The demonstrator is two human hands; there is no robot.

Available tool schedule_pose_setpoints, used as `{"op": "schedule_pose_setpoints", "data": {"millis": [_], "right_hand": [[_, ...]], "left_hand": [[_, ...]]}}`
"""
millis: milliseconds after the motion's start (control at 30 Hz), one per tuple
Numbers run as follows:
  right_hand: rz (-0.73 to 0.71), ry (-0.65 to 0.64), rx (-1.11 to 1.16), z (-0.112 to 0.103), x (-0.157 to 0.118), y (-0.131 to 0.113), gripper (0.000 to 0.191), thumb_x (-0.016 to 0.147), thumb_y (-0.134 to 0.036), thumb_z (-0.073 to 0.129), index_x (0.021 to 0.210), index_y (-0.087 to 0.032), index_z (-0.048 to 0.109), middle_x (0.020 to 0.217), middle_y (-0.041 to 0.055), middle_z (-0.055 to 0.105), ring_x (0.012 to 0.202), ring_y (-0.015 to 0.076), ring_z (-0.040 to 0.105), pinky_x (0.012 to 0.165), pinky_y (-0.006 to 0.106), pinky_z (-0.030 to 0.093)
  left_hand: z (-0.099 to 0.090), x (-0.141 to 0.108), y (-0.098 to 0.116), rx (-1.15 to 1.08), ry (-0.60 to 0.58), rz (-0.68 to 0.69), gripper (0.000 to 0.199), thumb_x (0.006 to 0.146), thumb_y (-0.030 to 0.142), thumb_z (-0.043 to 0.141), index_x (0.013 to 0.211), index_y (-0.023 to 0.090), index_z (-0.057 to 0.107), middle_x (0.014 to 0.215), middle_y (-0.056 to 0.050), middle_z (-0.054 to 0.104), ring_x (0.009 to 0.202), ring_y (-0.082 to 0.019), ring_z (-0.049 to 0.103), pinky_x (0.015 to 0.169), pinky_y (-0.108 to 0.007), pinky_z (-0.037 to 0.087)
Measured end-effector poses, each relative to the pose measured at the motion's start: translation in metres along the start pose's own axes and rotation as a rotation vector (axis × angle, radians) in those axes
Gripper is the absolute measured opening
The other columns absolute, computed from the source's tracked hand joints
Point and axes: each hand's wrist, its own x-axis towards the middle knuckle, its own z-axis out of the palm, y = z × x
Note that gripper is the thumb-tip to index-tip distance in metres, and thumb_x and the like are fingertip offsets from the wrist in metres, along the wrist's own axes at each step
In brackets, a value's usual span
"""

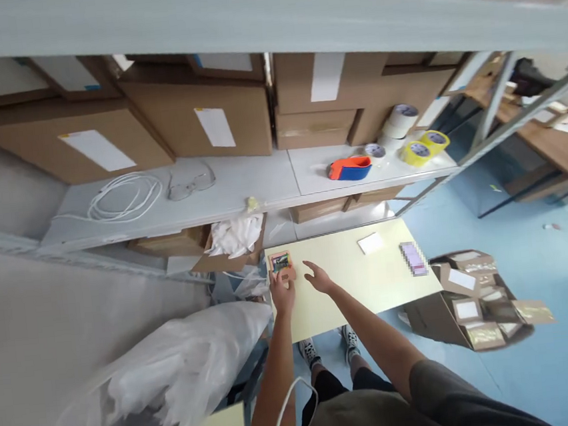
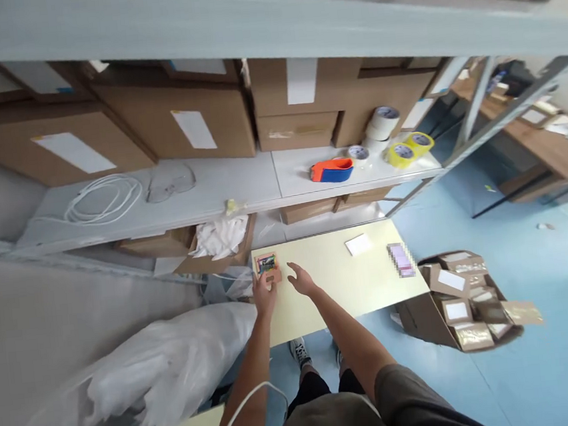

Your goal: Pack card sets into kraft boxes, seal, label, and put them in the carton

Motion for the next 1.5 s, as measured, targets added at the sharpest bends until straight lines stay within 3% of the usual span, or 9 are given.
{"op": "schedule_pose_setpoints", "data": {"millis": [133,400,533,700,833,1000,1100,1267,1500], "right_hand": [[-0.156,0.112,-0.114,-0.065,-0.028,-0.019,0.062,0.085,-0.025,0.067,0.146,-0.029,0.062,0.157,0.0083,0.057,0.148,0.0303,0.048,0.125,0.053,0.037],[-0.219,0.368,-0.201,-0.186,-0.071,-0.024,0.056,0.093,-0.024,0.058,0.148,-0.027,0.06,0.149,0.0102,0.062,0.14,0.0295,0.055,0.119,0.054,0.045],[-0.293,0.414,-0.253,-0.232,-0.061,-0.024,0.056,0.094,-0.023,0.055,0.149,-0.025,0.058,0.148,0.011,0.063,0.139,0.0286,0.056,0.117,0.053,0.047],[-0.426,0.411,-0.281,-0.279,-0.012,-0.036,0.058,0.094,-0.022,0.055,0.152,-0.024,0.056,0.151,0.0111,0.061,0.147,0.0285,0.05,0.121,0.053,0.044],[-0.538,0.379,-0.324,-0.314,0.046,-0.076,0.068,0.091,-0.021,0.059,0.158,-0.021,0.048,0.162,0.0134,0.05,0.154,0.0294,0.04,0.125,0.052,0.039],[-0.608,0.312,-0.482,-0.343,0.109,-0.158,0.073,0.094,-0.021,0.057,0.163,-0.009,0.037,0.168,0.0185,0.038,0.159,0.0292,0.029,0.128,0.046,0.033],[-0.522,0.236,-0.646,-0.346,0.126,-0.195,0.066,0.097,-0.022,0.058,0.159,-0.007,0.043,0.159,0.0213,0.051,0.156,0.0302,0.033,0.127,0.046,0.03],[-0.421,0.235,-0.873,-0.341,0.12,-0.216,0.034,0.101,-0.024,0.057,0.129,-0.014,0.073,0.131,0.0184,0.073,0.145,0.0318,0.044,0.119,0.043,0.032],[-0.512,0.311,-0.904,-0.313,0.072,-0.219,0.026,0.101,-0.028,0.061,0.118,-0.02,0.078,0.128,0.0164,0.075,0.135,0.033,0.05,0.102,0.043,0.041]], "left_hand": [[0.028,-0.019,0.052,0.118,-0.023,0.181,0.059,0.089,0.027,0.067,0.147,0.023,0.057,0.174,-0.013,0.026,0.159,-0.035,0.028,0.13,-0.05,0.023],[0.106,-0.023,0.144,0.031,-0.102,0.336,0.055,0.093,0.029,0.065,0.148,0.028,0.058,0.167,-0.009,0.042,0.156,-0.031,0.035,0.129,-0.048,0.029],[0.139,-0.009,0.175,0.007,-0.103,0.334,0.056,0.095,0.032,0.063,0.15,0.03,0.056,0.165,-0.009,0.045,0.154,-0.029,0.04,0.12,-0.047,0.043],[0.16,0.012,0.204,-0.078,-0.152,0.275,0.058,0.095,0.041,0.064,0.151,0.03,0.053,0.165,-0.011,0.045,0.152,-0.031,0.043,0.114,-0.045,0.049],[0.157,0.02,0.221,-0.087,-0.115,0.263,0.061,0.093,0.045,0.068,0.15,0.031,0.054,0.168,-0.011,0.04,0.153,-0.031,0.041,0.115,-0.044,0.048],[0.139,0.015,0.235,-0.093,-0.04,0.227,0.061,0.089,0.045,0.071,0.147,0.029,0.058,0.169,-0.012,0.037,0.146,-0.033,0.05,0.108,-0.042,0.053],[0.125,0.008,0.236,-0.107,0.015,0.225,0.059,0.089,0.046,0.071,0.144,0.028,0.061,0.168,-0.013,0.039,0.136,-0.033,0.059,0.101,-0.04,0.057],[0.101,-0.003,0.228,-0.143,0.052,0.235,0.063,0.087,0.055,0.072,0.141,0.026,0.062,0.165,-0.015,0.043,0.129,-0.031,0.064,0.094,-0.038,0.059],[0.068,-0.012,0.215,-0.152,0.057,0.273,0.055,0.088,0.051,0.071,0.136,0.025,0.066,0.153,-0.015,0.058,0.119,-0.029,0.07,0.09,-0.037,0.059]]}}
